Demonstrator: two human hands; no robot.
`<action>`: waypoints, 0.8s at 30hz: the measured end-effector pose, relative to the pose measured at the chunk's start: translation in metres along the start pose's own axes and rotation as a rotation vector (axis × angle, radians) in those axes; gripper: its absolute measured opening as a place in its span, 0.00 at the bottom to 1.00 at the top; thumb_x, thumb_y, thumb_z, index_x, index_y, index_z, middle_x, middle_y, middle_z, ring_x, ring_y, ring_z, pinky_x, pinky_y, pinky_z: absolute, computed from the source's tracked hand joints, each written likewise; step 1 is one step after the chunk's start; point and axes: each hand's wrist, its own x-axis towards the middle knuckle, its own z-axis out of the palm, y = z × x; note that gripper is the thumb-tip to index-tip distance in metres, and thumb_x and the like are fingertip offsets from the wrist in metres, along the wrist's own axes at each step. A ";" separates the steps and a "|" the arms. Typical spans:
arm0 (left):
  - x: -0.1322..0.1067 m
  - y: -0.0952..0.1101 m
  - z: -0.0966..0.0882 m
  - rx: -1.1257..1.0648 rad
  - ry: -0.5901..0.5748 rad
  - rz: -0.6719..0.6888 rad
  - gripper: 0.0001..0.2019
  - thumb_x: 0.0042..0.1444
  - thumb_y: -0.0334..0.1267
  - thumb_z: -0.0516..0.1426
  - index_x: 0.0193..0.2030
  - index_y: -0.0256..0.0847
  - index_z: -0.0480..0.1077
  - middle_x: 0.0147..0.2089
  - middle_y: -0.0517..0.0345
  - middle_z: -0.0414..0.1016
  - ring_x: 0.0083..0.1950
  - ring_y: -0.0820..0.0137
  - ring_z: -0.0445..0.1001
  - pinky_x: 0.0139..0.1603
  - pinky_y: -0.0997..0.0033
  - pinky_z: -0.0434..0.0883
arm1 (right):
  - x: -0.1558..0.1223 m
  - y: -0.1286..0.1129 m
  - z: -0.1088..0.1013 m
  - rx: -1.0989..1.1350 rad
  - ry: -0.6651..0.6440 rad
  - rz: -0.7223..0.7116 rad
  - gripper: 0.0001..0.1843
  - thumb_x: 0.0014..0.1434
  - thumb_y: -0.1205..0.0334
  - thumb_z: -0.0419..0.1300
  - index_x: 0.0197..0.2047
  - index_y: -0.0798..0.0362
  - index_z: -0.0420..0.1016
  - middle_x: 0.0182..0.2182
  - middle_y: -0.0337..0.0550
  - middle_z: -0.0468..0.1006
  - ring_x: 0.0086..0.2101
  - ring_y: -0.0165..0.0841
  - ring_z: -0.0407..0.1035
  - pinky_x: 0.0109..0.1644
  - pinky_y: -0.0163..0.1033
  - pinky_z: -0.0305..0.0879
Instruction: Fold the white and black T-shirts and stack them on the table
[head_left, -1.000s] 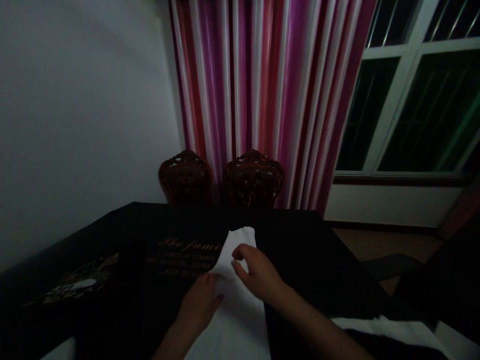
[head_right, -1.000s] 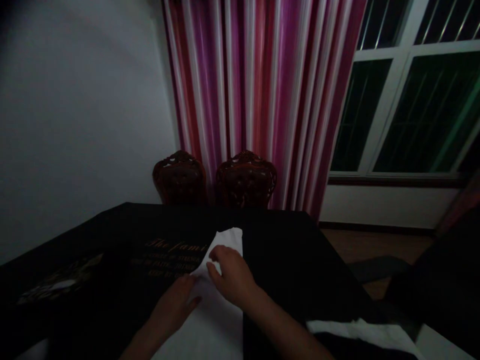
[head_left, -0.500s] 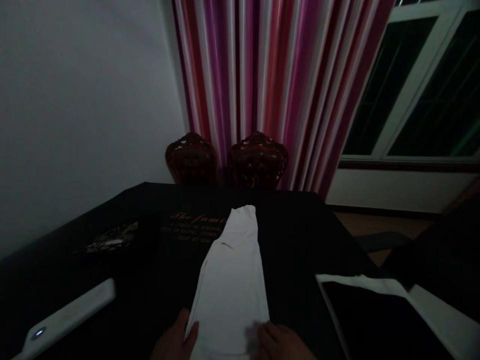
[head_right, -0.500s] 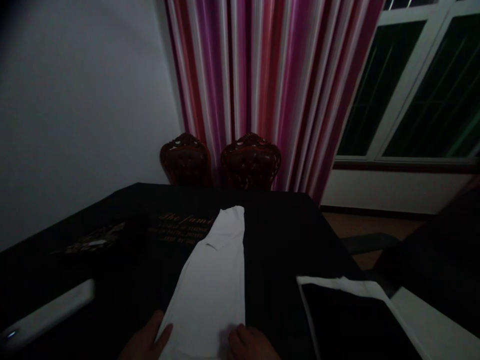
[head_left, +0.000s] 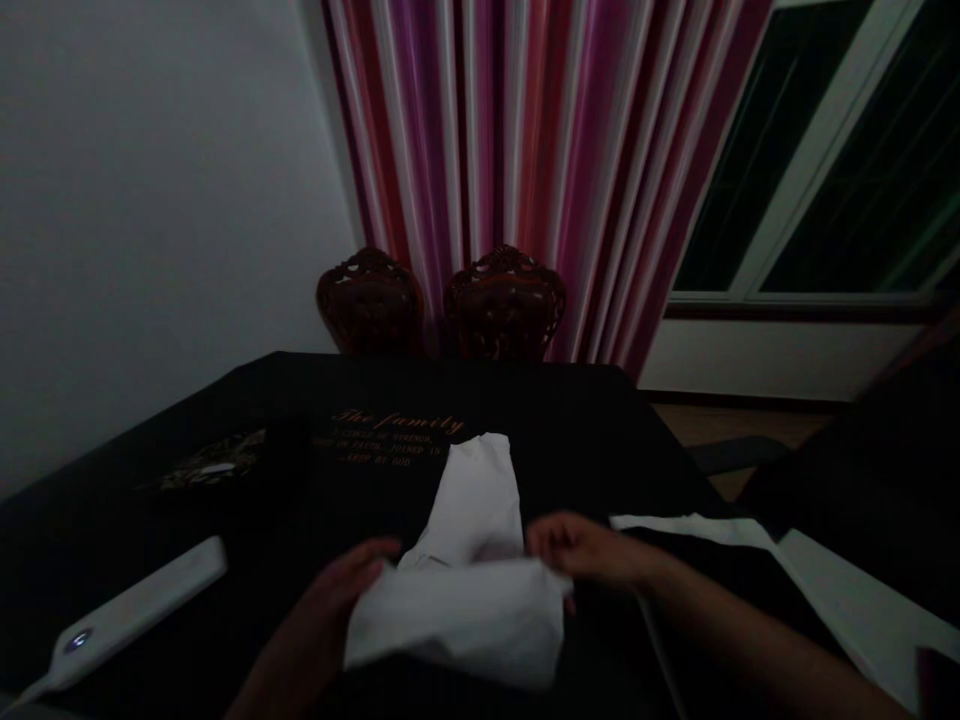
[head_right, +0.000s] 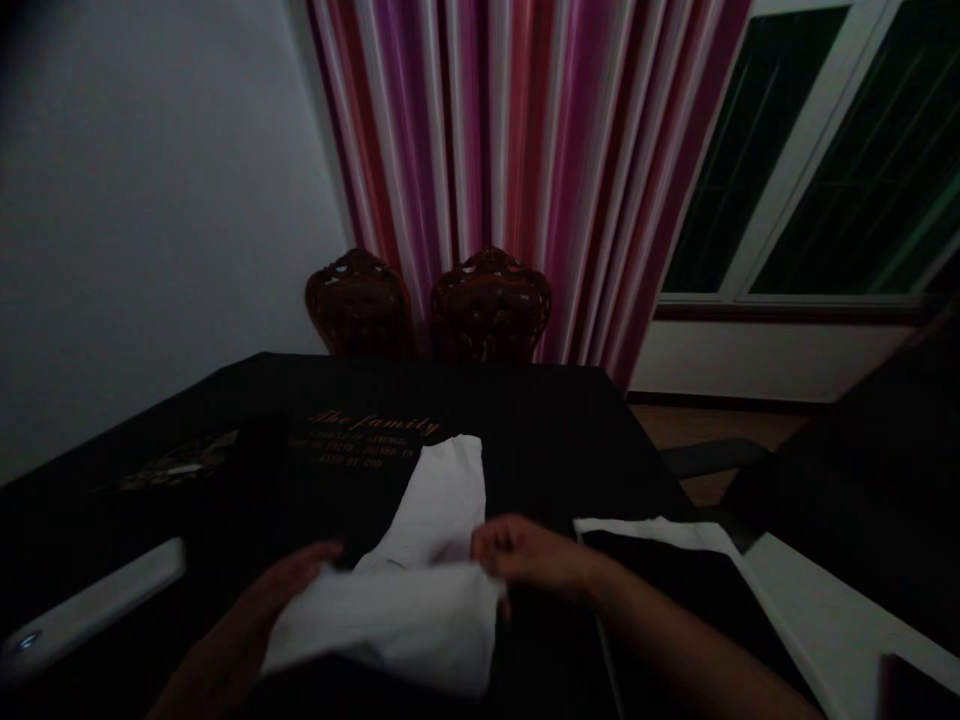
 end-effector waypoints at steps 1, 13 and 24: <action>0.013 0.011 0.005 -0.183 -0.031 0.044 0.34 0.53 0.59 0.53 0.62 0.39 0.61 0.49 0.47 0.76 0.48 0.58 0.75 0.49 0.56 0.71 | 0.012 -0.018 -0.015 0.060 0.170 -0.075 0.13 0.55 0.53 0.60 0.32 0.55 0.68 0.26 0.37 0.71 0.25 0.27 0.66 0.28 0.31 0.64; 0.070 -0.053 0.024 1.039 0.358 0.090 0.29 0.57 0.60 0.43 0.40 0.34 0.69 0.42 0.40 0.71 0.47 0.53 0.71 0.53 0.54 0.64 | 0.056 0.039 -0.039 -0.959 0.791 0.144 0.18 0.56 0.47 0.60 0.28 0.54 0.74 0.30 0.51 0.76 0.34 0.41 0.70 0.40 0.43 0.64; 0.027 -0.050 0.048 0.351 -0.056 -0.156 0.36 0.55 0.62 0.46 0.58 0.33 0.61 0.37 0.48 0.77 0.35 0.58 0.75 0.40 0.58 0.73 | 0.054 0.029 0.010 -0.356 0.522 0.137 0.14 0.56 0.62 0.53 0.44 0.53 0.74 0.35 0.41 0.78 0.35 0.33 0.73 0.38 0.35 0.67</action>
